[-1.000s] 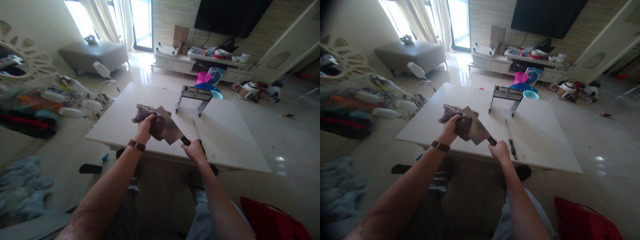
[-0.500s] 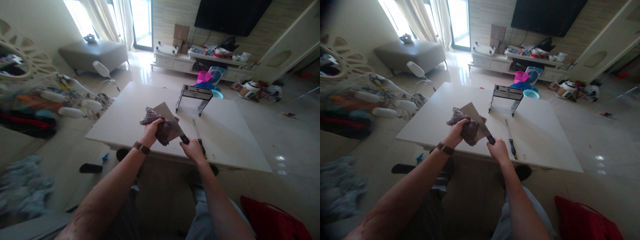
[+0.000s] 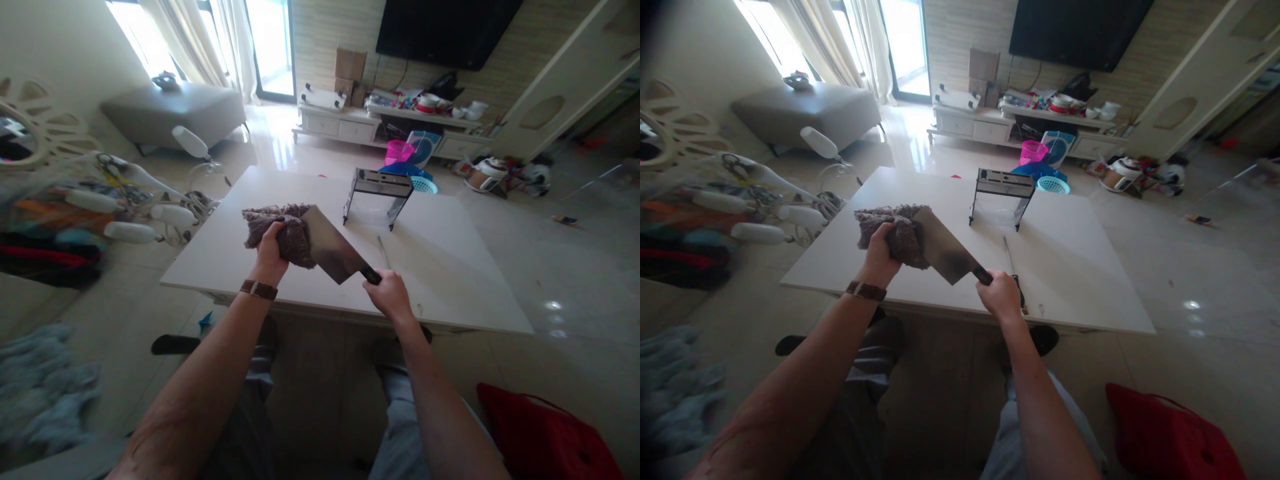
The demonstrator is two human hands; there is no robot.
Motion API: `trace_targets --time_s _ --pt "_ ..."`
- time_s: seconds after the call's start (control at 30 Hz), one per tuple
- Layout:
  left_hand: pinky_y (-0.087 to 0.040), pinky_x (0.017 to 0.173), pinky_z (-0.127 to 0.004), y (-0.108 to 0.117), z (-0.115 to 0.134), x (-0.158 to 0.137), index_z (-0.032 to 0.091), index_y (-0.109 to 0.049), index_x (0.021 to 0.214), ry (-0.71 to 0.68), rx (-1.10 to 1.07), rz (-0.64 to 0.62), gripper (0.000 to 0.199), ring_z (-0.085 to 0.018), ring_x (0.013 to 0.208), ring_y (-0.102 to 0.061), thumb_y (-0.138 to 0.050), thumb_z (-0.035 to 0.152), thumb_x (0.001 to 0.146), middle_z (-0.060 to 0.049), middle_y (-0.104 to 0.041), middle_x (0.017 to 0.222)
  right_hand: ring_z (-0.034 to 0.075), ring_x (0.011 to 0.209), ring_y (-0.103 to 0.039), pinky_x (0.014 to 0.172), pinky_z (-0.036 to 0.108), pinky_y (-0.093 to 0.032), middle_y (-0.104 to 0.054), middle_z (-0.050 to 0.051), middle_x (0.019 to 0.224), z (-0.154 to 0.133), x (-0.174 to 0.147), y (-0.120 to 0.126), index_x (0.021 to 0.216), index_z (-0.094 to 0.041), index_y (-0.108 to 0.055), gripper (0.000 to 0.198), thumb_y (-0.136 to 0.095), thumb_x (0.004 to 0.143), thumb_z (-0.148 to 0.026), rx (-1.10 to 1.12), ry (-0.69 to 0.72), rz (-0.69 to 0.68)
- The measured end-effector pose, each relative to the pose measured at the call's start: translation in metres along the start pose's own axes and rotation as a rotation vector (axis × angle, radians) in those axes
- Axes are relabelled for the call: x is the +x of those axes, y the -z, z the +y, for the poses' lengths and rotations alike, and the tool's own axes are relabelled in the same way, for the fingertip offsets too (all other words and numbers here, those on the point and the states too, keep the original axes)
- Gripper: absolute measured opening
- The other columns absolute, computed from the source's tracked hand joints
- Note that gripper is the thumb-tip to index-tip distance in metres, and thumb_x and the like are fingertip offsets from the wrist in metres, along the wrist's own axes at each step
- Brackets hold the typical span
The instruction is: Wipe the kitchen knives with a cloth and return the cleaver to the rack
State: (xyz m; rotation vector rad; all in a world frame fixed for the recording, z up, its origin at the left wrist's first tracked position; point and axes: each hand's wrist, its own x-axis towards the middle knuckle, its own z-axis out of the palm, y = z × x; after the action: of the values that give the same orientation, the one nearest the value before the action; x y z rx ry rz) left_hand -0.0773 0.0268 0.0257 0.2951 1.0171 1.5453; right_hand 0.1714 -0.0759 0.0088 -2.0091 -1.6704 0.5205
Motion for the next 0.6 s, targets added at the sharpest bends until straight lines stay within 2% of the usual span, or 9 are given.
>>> trace_targets --time_s 0.13,0.27,0.43,0.6 --pt "-0.062 0.093 -0.036 -0.001 -0.006 -0.002 0.018 -0.071 0.084 0.04 -0.098 -0.163 0.017 -0.025 0.098 -0.076 -0.076 0.021 0.068 -0.005 -0.078 0.086 0.014 0.056 -0.042 0.057 0.028 -0.029 -0.051 -0.001 0.055 0.002 0.004 -0.002 0.058 -0.021 -0.053 0.028 -0.06 0.079 -0.039 0.131 -0.017 0.105" --pt "-0.061 0.097 -0.041 -0.011 -0.027 -0.02 0.017 -0.072 0.082 0.185 -0.037 -0.292 0.016 -0.028 0.101 -0.076 -0.079 0.021 0.068 -0.008 -0.079 0.09 0.015 0.058 -0.046 0.057 0.029 -0.031 -0.055 0.001 0.058 -0.001 0.006 -0.005 0.061 -0.021 -0.055 0.033 -0.062 0.08 -0.047 0.185 -0.034 0.128" --pt "-0.062 0.095 -0.041 -0.021 -0.053 -0.042 0.014 -0.074 0.085 0.189 0.065 -0.255 0.027 -0.028 0.093 -0.077 -0.085 0.014 0.061 -0.01 -0.08 0.093 0.016 0.06 -0.048 0.058 0.029 -0.031 -0.058 0.002 0.061 -0.008 0.001 -0.009 0.068 -0.02 -0.061 0.024 -0.06 0.082 -0.04 0.145 0.006 0.048" --pt "-0.063 0.094 -0.043 -0.021 -0.054 -0.039 0.015 -0.072 0.084 0.155 0.046 -0.165 0.028 -0.029 0.092 -0.078 -0.086 0.012 0.06 -0.01 -0.079 0.092 0.015 0.058 -0.046 0.058 0.029 -0.031 -0.058 0.001 0.059 -0.008 0.001 -0.006 0.066 -0.02 -0.062 0.021 -0.058 0.082 -0.035 0.063 0.07 0.03"
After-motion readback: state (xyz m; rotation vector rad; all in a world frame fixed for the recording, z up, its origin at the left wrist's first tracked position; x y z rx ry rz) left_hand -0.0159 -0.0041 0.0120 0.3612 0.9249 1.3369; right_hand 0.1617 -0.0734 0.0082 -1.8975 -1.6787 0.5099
